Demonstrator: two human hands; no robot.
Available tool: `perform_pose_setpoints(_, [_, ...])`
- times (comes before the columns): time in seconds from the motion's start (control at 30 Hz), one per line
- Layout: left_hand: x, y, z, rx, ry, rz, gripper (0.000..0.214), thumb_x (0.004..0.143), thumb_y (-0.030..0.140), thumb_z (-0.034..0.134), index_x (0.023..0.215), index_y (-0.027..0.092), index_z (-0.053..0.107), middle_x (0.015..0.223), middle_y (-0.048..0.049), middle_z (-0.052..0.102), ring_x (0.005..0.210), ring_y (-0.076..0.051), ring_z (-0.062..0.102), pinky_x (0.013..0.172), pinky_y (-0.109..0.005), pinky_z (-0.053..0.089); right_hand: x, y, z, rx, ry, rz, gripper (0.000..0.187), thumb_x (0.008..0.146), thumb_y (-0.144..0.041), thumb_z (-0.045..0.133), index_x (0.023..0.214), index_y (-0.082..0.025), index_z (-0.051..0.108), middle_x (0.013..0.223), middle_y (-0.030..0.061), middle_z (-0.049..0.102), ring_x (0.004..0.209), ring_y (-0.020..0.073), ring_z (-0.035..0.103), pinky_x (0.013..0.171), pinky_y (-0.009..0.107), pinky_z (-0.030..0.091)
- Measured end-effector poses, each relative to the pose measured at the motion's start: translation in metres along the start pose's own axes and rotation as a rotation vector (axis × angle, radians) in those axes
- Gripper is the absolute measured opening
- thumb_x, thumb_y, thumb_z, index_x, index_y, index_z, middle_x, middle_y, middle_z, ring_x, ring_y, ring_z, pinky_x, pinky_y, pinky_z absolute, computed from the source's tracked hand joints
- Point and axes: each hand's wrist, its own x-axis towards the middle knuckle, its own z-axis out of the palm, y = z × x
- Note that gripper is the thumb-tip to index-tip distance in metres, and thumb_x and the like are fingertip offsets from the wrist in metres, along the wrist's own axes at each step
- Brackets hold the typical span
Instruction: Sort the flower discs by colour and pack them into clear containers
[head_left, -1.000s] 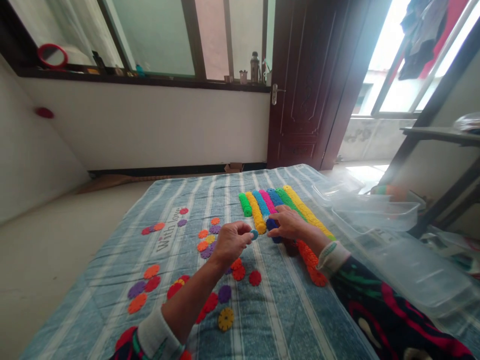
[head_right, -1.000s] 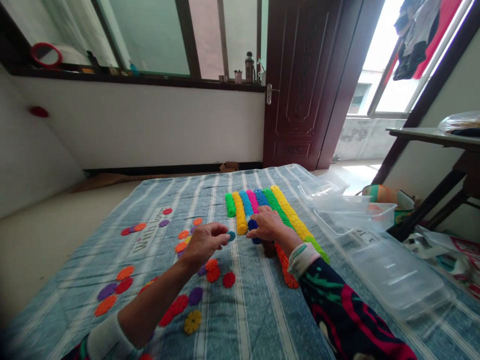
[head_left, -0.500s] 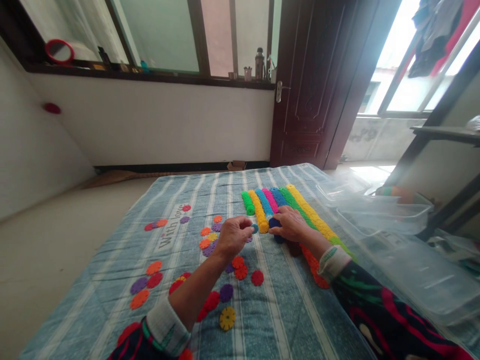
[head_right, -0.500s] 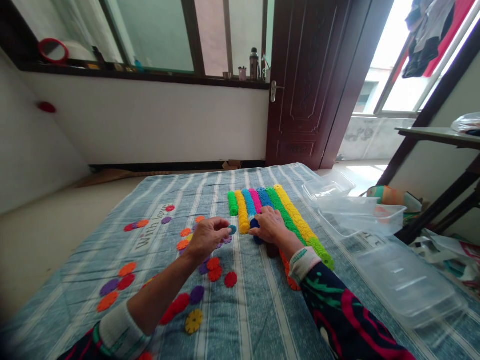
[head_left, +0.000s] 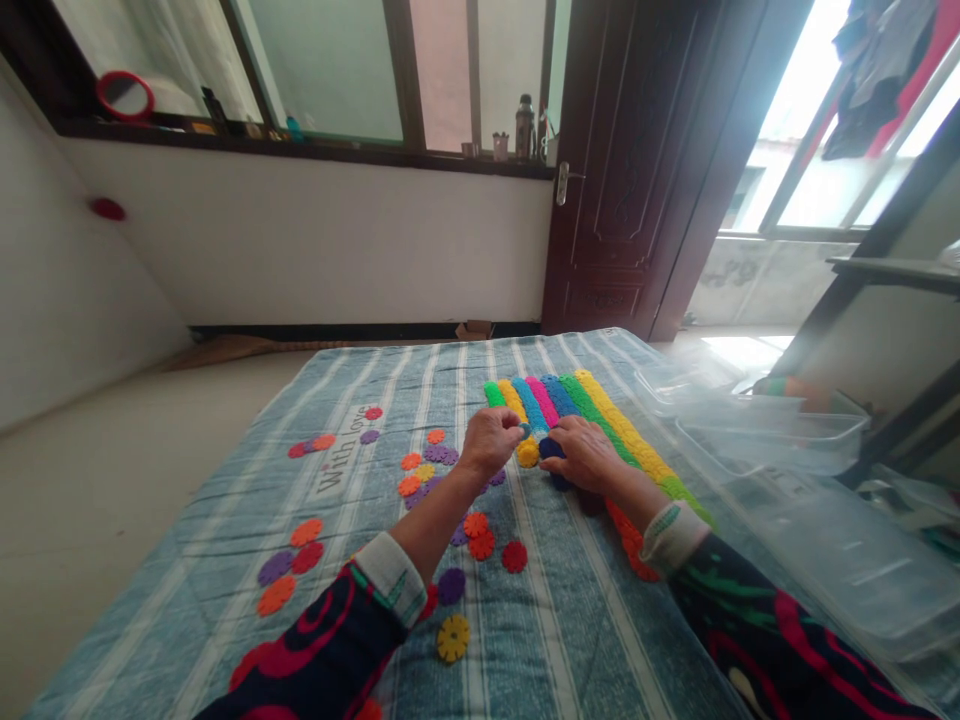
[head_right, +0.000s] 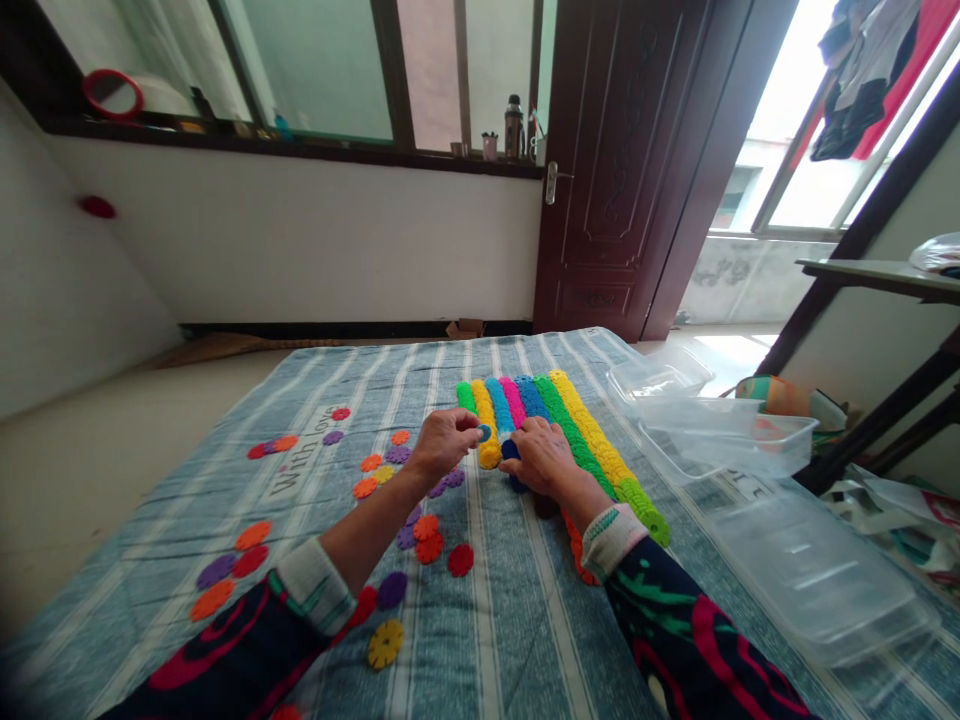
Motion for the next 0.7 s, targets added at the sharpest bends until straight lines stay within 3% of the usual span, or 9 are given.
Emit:
perform_pose_setpoints(0.1, [0.016, 0.011, 0.007, 0.172, -0.041, 0.016, 0.012, 0.072, 0.016, 0.061, 0.077, 0.014, 0.072, 0.068, -0.0009, 0.069, 0.067, -0.013, 0.062, 0.063, -0.021, 0.046, 0.000, 0.001, 0.002, 0.004, 0.002, -0.005, 0.035, 0.084, -0.046, 0.062, 0.106, -0.019, 0.064, 0.115, 0.0108, 0.059, 0.114, 0.0263, 0.049, 0.091, 0.037, 0.036])
perform_pose_setpoints(0.37, [0.038, 0.026, 0.027, 0.296, -0.178, 0.031, 0.015, 0.065, 0.009, 0.065, 0.073, 0.016, 0.075, 0.076, -0.0035, 0.072, 0.076, -0.016, 0.064, 0.066, -0.023, 0.046, 0.000, 0.005, 0.007, 0.030, 0.014, -0.009, 0.037, 0.085, -0.047, 0.061, 0.111, -0.021, 0.062, 0.117, 0.0095, 0.058, 0.115, 0.0254, 0.048, 0.091, 0.036, 0.035])
perform_pose_setpoints(0.7, [0.046, 0.036, 0.022, 0.383, -0.251, 0.114, 0.013, 0.063, 0.007, 0.064, 0.064, 0.018, 0.072, 0.072, -0.0023, 0.070, 0.076, -0.017, 0.062, 0.067, -0.023, 0.045, -0.002, 0.006, 0.006, 0.047, 0.006, -0.007, 0.037, 0.086, -0.047, 0.060, 0.111, -0.019, 0.062, 0.116, 0.0099, 0.059, 0.114, 0.0265, 0.048, 0.089, 0.038, 0.035])
